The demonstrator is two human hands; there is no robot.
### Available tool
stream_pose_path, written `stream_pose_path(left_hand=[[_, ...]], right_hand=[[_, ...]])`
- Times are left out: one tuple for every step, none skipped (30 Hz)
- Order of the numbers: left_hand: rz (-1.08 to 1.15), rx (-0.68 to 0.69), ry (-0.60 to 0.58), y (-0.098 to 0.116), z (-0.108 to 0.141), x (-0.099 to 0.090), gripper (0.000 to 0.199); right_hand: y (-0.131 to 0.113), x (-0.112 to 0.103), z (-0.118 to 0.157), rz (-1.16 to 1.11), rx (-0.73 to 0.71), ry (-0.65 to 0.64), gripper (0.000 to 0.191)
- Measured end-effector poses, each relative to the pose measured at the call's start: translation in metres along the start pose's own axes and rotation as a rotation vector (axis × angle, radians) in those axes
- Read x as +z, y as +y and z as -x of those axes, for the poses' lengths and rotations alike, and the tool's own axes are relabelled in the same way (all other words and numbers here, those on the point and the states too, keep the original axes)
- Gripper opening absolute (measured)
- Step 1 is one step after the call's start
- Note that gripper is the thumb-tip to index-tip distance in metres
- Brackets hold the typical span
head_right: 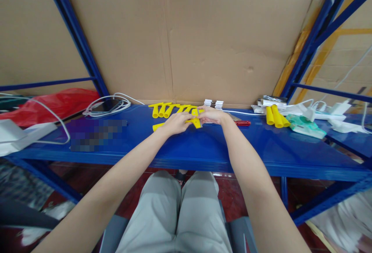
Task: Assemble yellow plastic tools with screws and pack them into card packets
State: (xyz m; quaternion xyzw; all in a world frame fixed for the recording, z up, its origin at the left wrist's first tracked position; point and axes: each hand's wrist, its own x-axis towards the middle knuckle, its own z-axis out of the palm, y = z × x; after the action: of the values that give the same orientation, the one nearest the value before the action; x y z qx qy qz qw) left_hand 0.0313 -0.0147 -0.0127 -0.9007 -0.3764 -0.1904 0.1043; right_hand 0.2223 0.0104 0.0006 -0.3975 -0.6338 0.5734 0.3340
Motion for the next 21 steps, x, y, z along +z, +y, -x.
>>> stream_pose_path(left_hand=[[0.001,0.002,0.004,-0.0007,-0.0001,0.0007,0.032],[0.000,0.003,0.007,-0.0014,-0.0001,0.0013,0.032],[-0.004,0.004,0.008,-0.0021,0.0000,0.0018,0.031],[-0.007,0.005,0.009,-0.0026,0.0001,0.0021,0.031],[-0.010,0.006,0.011,-0.0030,0.0003,0.0022,0.032],[-0.012,0.008,0.012,-0.0032,0.0005,0.0021,0.032],[-0.012,0.009,0.012,-0.0033,0.0007,0.0019,0.032],[-0.010,0.011,0.011,-0.0034,0.0008,0.0017,0.032],[-0.009,0.012,0.008,-0.0034,0.0009,0.0015,0.031],[-0.009,0.013,0.004,-0.0035,0.0010,0.0015,0.031],[-0.010,0.014,0.001,-0.0036,0.0010,0.0016,0.031],[-0.012,0.015,-0.002,-0.0038,0.0009,0.0018,0.031],[-0.015,0.015,-0.003,-0.0041,0.0008,0.0022,0.031],[-0.018,0.012,-0.004,-0.0044,0.0006,0.0027,0.032],[-0.023,0.004,-0.004,-0.0046,0.0004,0.0032,0.032],[-0.027,-0.008,-0.005,-0.0048,0.0002,0.0037,0.032],[-0.031,-0.026,-0.008,-0.0049,0.0001,0.0040,0.032],[-0.034,-0.046,-0.012,-0.0049,-0.0001,0.0042,0.033],[-0.037,-0.065,-0.017,-0.0048,-0.0002,0.0042,0.034],[-0.038,-0.079,-0.023,-0.0046,-0.0002,0.0041,0.035],[-0.039,-0.087,-0.027,-0.0043,-0.0002,0.0039,0.036]], right_hand=[[0.0005,0.0004,-0.0006,0.003,-0.010,-0.014,0.052],[0.0013,0.0004,-0.0014,0.005,-0.019,-0.028,0.052],[0.0024,0.0002,-0.0023,0.008,-0.029,-0.039,0.052],[0.0036,-0.0001,-0.0033,0.009,-0.037,-0.045,0.052],[0.0047,-0.0004,-0.0042,0.009,-0.042,-0.049,0.053],[0.0057,-0.0006,-0.0050,0.009,-0.046,-0.051,0.054],[0.0065,-0.0007,-0.0056,0.009,-0.046,-0.053,0.054],[0.0071,-0.0005,-0.0061,0.009,-0.047,-0.053,0.053],[0.0074,-0.0002,-0.0064,0.009,-0.048,-0.050,0.052],[0.0076,0.0002,-0.0066,0.010,-0.049,-0.046,0.052],[0.0077,0.0007,-0.0068,0.011,-0.050,-0.041,0.051],[0.0078,0.0012,-0.0070,0.013,-0.050,-0.036,0.051],[0.0078,0.0018,-0.0072,0.014,-0.049,-0.031,0.052],[0.0077,0.0024,-0.0074,0.015,-0.049,-0.025,0.054],[0.0077,0.0030,-0.0076,0.016,-0.050,-0.018,0.056],[0.0075,0.0036,-0.0079,0.016,-0.054,-0.009,0.057],[0.0073,0.0042,-0.0081,0.015,-0.059,-0.001,0.058],[0.0071,0.0048,-0.0082,0.014,-0.064,0.006,0.058],[0.0069,0.0053,-0.0083,0.014,-0.067,0.012,0.059],[0.0067,0.0056,-0.0082,0.016,-0.065,0.017,0.059],[0.0065,0.0059,-0.0081,0.019,-0.060,0.023,0.059]])
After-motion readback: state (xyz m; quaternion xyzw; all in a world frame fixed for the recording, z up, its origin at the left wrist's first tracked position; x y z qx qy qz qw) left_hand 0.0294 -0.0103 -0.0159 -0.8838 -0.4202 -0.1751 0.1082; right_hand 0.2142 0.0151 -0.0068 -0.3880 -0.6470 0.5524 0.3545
